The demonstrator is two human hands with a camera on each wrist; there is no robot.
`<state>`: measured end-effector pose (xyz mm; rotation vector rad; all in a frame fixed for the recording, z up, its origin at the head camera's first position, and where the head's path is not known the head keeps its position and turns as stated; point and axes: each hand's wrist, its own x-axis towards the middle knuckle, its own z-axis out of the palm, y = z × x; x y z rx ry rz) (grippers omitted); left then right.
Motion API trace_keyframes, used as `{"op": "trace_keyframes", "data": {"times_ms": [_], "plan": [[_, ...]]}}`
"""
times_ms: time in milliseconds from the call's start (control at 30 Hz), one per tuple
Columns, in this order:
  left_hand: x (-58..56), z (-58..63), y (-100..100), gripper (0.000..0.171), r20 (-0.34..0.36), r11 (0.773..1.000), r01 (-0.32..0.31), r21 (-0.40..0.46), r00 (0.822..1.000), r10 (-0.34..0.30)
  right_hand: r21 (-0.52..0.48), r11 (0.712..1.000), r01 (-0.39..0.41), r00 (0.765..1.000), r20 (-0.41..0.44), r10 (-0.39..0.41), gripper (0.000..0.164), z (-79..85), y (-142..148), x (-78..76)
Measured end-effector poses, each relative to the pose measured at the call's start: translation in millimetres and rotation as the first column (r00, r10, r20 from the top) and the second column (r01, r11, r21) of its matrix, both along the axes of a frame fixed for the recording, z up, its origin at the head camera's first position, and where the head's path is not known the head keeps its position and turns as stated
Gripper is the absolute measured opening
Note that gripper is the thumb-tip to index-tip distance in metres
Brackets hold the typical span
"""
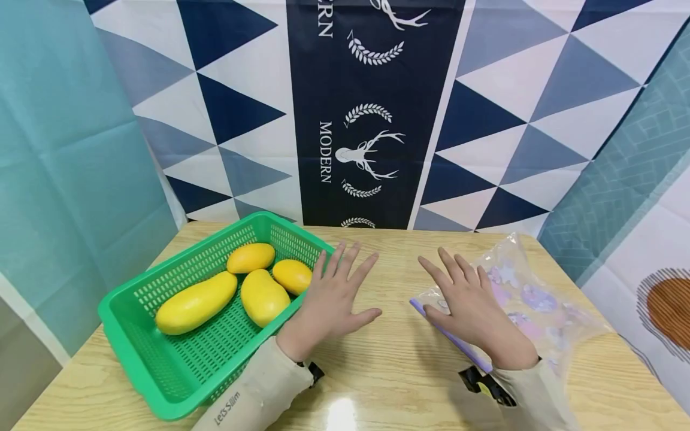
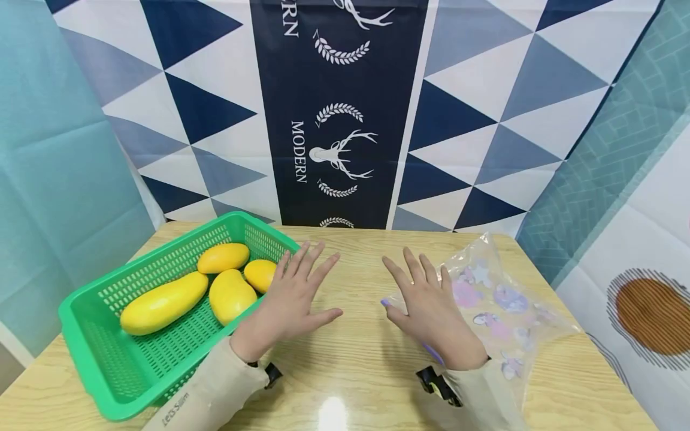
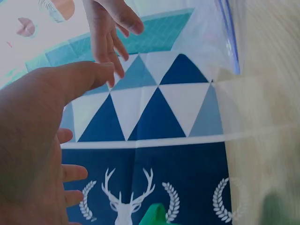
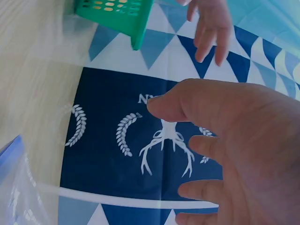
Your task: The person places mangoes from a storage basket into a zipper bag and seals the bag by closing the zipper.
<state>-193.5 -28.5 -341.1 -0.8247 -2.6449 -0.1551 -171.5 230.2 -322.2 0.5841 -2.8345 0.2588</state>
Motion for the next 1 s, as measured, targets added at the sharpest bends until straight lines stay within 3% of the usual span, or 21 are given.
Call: {"op": "trace_keyframes", "data": {"times_ms": [133,433,700,1000], "plan": [[3.4,-5.4,7,0.083,-0.037,0.998,0.060,-0.022,0.997,-0.061,0.025,0.999,0.033,0.999,0.003,-0.033,0.075,-7.0,7,2.7],[13.6,-17.2,25,0.080,0.001,0.983,0.160,-0.093,0.987,-0.160,0.069,0.991,0.110,0.987,0.112,-0.118,0.068,-25.6,20,1.3],[23.4,-29.1,37,0.083,0.037,0.958,0.247,-0.148,0.969,-0.245,0.106,0.982,0.156,0.939,0.292,-0.181,0.067,-39.3,34,-3.9],[33.2,-40.5,47,0.082,0.129,0.919,0.349,-0.183,0.935,-0.330,0.127,0.978,0.165,0.898,0.391,-0.202,0.067,-54.4,41,-13.5]]}}
